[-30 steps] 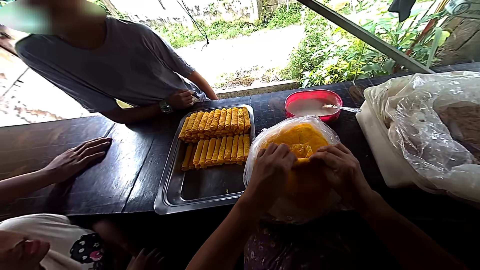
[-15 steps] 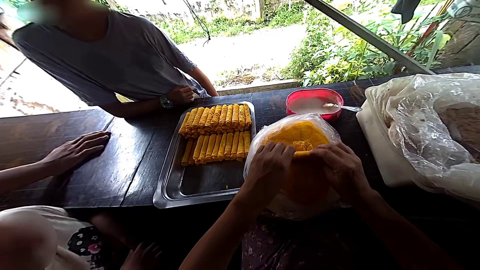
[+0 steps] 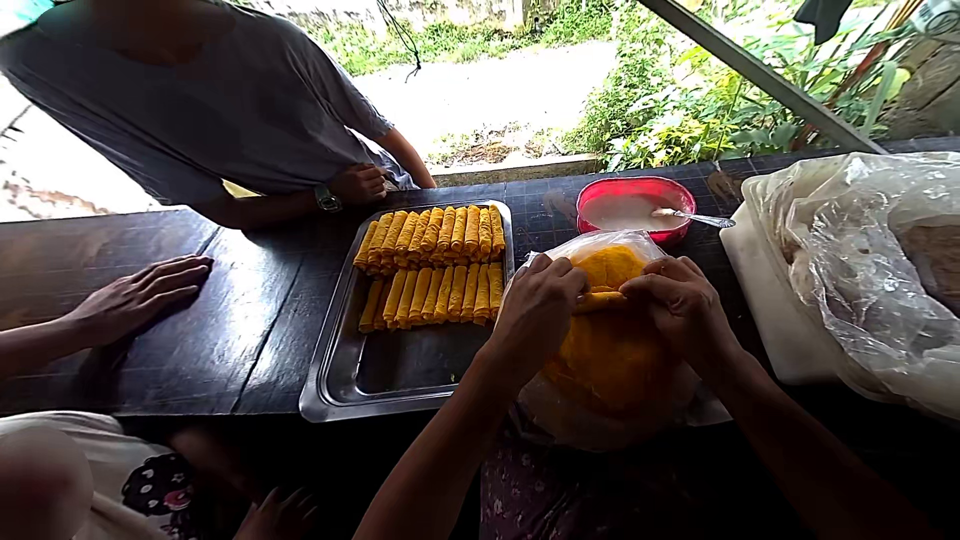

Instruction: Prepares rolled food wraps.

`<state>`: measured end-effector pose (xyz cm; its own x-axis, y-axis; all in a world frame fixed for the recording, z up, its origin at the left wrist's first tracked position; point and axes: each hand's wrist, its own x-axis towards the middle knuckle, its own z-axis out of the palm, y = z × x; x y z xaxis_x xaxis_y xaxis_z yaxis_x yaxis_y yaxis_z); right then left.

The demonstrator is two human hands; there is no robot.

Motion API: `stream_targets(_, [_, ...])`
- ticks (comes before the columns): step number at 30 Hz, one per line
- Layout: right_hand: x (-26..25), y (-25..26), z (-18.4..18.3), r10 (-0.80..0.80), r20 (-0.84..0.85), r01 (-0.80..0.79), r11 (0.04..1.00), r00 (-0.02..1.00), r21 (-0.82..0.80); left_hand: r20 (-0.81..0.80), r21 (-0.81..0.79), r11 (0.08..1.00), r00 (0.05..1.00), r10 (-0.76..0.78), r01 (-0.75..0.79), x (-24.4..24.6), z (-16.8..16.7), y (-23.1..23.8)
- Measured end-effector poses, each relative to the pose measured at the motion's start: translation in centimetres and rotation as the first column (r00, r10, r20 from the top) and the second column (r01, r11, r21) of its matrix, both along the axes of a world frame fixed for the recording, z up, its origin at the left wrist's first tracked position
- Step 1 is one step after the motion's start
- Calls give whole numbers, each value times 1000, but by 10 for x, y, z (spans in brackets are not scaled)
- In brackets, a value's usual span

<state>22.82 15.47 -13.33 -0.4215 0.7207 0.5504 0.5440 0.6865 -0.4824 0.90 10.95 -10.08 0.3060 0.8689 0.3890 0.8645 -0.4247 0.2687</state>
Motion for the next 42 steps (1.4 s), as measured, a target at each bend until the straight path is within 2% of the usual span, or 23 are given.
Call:
stream_targets(3, [3, -8, -4, 30, -12, -28, 992, 999, 120, -24, 78, 997, 999, -21, 23, 5, 2, -11])
stream_targets(7, [5, -16, -8, 4, 9, -6, 981, 1000, 196, -61, 80, 997, 998, -13, 18, 3, 5, -20])
stream_targets(12, [0, 2, 1, 1, -57, 6, 992, 998, 123, 18, 18, 1000, 1000, -11, 11, -3, 13, -3])
stream_targets(20, [0, 9, -10, 2, -2, -2, 999, 1000, 45, 16, -38, 999, 1000, 27, -26, -3, 7, 4])
stream_targets(24, [-2, 12, 0, 15, 73, -21, 997, 997, 81, -83, -40, 998, 995, 52, -55, 4, 12, 4])
stream_targets(28, [1, 1, 5, 38, 115, -62, 975, 993, 214, -58, 52, 998, 998, -38, 41, 4, 7, 1])
stream_targets(33, [1, -8, 1, 5, 194, -48, 975, 981, 216, -69, -96, 994, 996, -51, 45, 3, 11, 5])
stream_targets(35, [-1, -2, 4, 42, 162, -68, 986, 986, 156, -14, -161, 986, 998, -57, 53, 2, 17, 12])
stream_targets(38, [-3, 3, 14, 114, 36, -116, 992, 993, 48, 211, -275, 958, 977, -21, 80, -6, 33, 16])
stream_targets(42, [-8, -4, 27, 135, -66, -126, 984, 989, 128, 533, -442, 882, 839, 114, 160, -17, 47, 4])
